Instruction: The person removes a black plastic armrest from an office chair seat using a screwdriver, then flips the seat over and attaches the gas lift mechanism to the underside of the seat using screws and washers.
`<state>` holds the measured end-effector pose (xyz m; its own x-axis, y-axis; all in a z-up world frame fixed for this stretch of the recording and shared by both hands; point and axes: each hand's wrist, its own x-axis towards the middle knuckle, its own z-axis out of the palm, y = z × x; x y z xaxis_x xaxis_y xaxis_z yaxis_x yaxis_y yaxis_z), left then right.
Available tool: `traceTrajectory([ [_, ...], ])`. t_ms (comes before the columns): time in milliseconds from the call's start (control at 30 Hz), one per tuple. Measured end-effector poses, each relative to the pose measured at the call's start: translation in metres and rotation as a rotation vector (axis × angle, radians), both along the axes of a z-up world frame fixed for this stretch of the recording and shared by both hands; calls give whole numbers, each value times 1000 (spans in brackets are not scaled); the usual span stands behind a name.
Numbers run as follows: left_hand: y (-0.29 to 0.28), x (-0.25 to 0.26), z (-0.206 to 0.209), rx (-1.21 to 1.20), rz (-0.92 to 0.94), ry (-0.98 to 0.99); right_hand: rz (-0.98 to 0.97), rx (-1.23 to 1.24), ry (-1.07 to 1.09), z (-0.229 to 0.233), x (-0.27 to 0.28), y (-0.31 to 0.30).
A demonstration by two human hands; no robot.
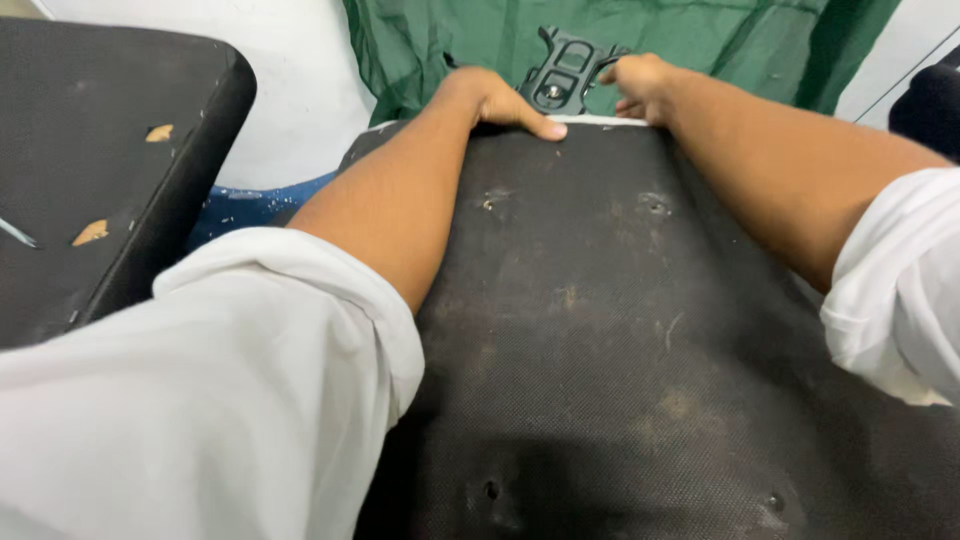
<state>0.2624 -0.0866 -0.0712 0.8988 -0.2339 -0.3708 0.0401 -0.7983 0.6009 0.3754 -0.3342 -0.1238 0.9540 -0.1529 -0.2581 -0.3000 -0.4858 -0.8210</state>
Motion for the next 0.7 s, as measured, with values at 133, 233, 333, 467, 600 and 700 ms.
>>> traceTrajectory([
  [133,6,26,-26,-55,142,-261,2,93,-46,-15,26,2],
  [233,3,52,-33,-154,215,-305,-16,98,-56,-18,41,-4],
  [333,-4,83,-50,-145,161,-526,-50,54,-28,-31,53,-15],
  [467,-15,109,-76,-165,227,-575,-112,-45,8,-45,59,-33],
  [600,-19,121,-93,-95,167,-566,-130,-90,29,-59,64,-51],
  [700,-26,124,-96,-90,152,-565,-141,-110,35,-71,59,-74],
])
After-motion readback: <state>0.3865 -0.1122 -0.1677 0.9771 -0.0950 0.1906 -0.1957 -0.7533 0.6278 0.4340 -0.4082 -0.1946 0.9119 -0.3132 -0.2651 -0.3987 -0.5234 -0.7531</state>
